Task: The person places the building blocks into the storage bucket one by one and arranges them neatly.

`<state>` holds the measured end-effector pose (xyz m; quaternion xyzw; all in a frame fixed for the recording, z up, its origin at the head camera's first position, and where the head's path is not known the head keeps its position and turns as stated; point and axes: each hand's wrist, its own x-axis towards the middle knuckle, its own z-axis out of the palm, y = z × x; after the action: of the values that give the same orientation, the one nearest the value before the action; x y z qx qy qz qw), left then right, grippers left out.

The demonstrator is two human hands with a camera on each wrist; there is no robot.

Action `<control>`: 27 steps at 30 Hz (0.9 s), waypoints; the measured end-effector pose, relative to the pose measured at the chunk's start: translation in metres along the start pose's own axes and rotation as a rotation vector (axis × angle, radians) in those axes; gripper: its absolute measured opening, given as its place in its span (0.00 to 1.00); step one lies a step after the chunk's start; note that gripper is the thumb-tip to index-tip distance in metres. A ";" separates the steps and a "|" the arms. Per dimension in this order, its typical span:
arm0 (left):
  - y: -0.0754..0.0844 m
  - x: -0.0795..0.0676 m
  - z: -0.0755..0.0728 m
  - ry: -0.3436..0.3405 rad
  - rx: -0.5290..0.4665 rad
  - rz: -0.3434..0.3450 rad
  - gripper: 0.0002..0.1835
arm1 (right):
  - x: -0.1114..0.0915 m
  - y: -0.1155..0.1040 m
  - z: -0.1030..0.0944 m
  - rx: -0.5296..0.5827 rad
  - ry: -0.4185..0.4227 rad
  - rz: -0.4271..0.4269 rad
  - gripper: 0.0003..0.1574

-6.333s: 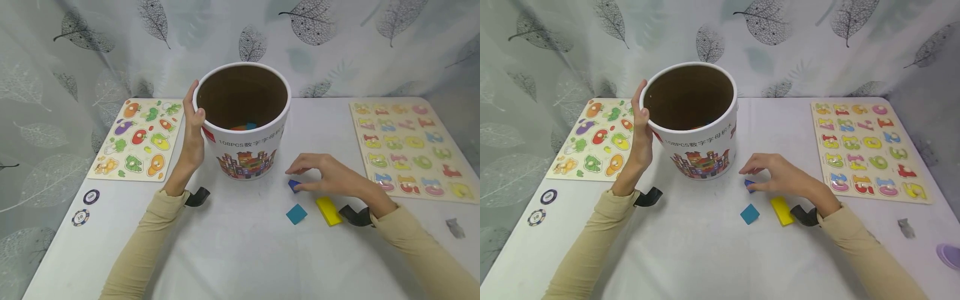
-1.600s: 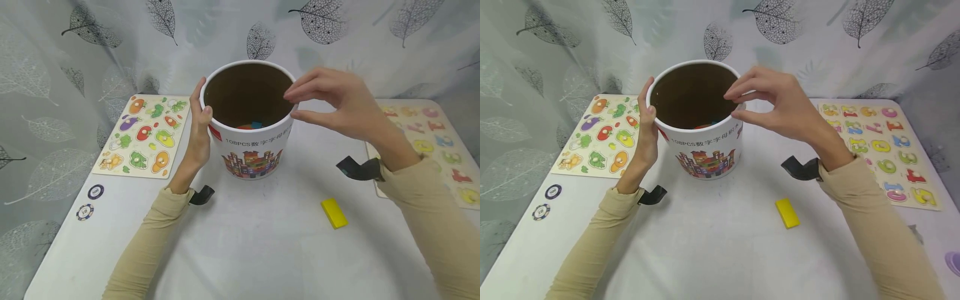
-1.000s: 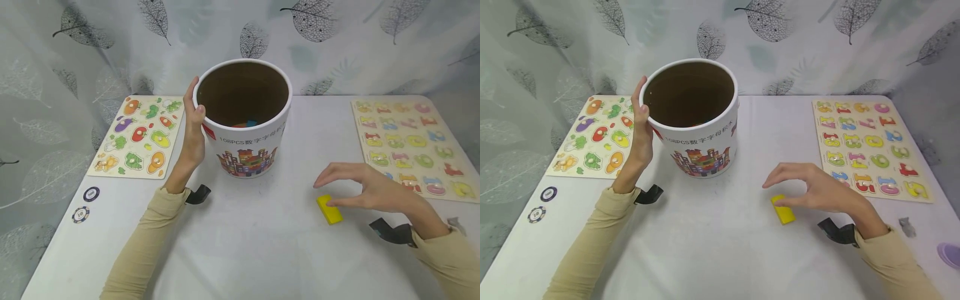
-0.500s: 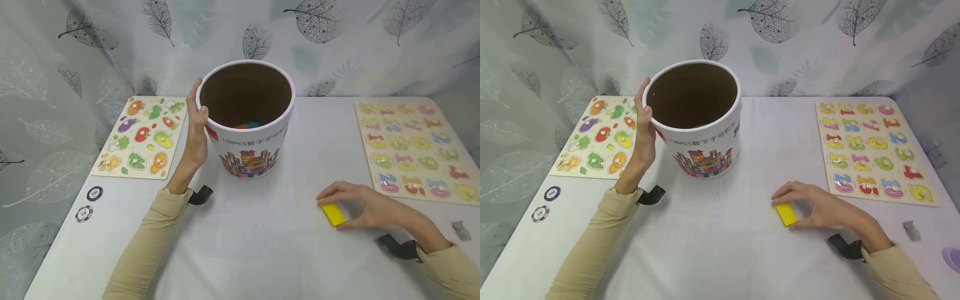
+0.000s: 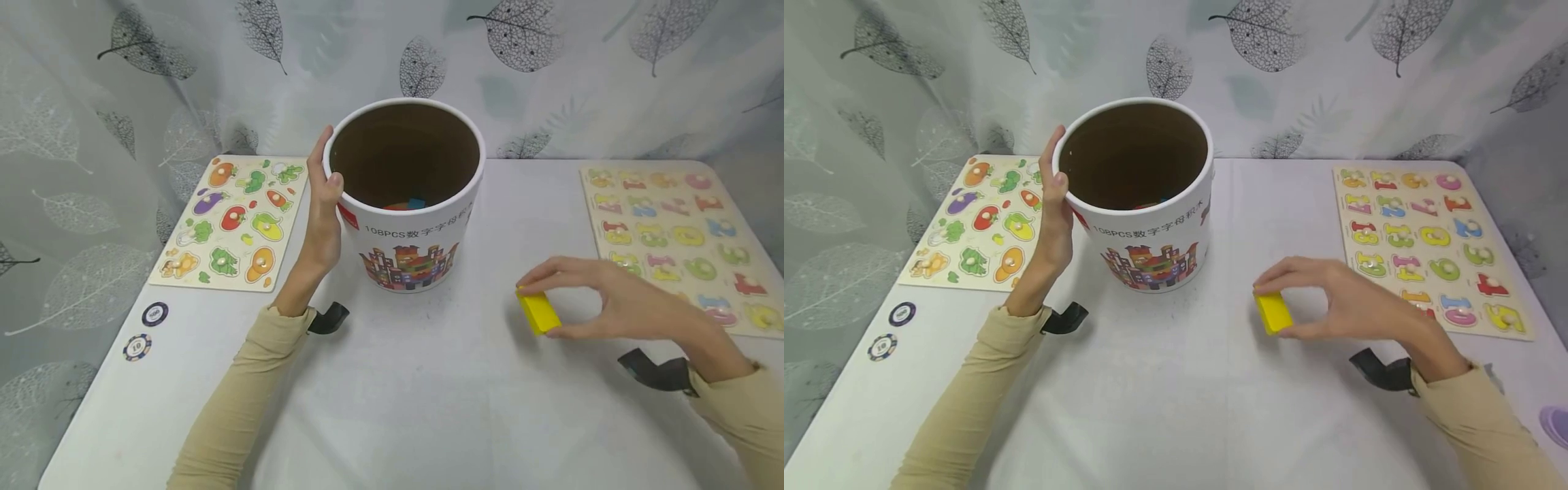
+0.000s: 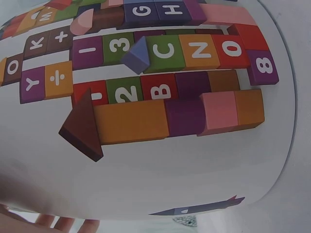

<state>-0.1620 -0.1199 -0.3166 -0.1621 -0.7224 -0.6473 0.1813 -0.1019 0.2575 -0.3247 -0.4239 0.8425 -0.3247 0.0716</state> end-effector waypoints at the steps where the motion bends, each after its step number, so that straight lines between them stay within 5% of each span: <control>1: 0.000 0.000 0.000 0.001 0.006 0.000 0.44 | 0.009 -0.006 -0.010 0.001 0.024 -0.032 0.41; 8: 0.000 -0.001 0.003 -0.001 -0.010 -0.011 0.45 | 0.080 -0.046 -0.066 0.059 0.246 -0.296 0.43; 16: 0.000 0.002 0.011 -0.023 -0.054 -0.009 0.47 | 0.141 -0.047 -0.078 0.090 0.315 -0.203 0.36; 27: -0.001 0.000 0.015 -0.033 -0.039 -0.033 0.51 | 0.157 -0.038 -0.071 0.115 0.321 -0.127 0.34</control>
<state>-0.1629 -0.1055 -0.3193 -0.1642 -0.7150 -0.6615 0.1554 -0.2038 0.1560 -0.2226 -0.4140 0.7947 -0.4398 -0.0601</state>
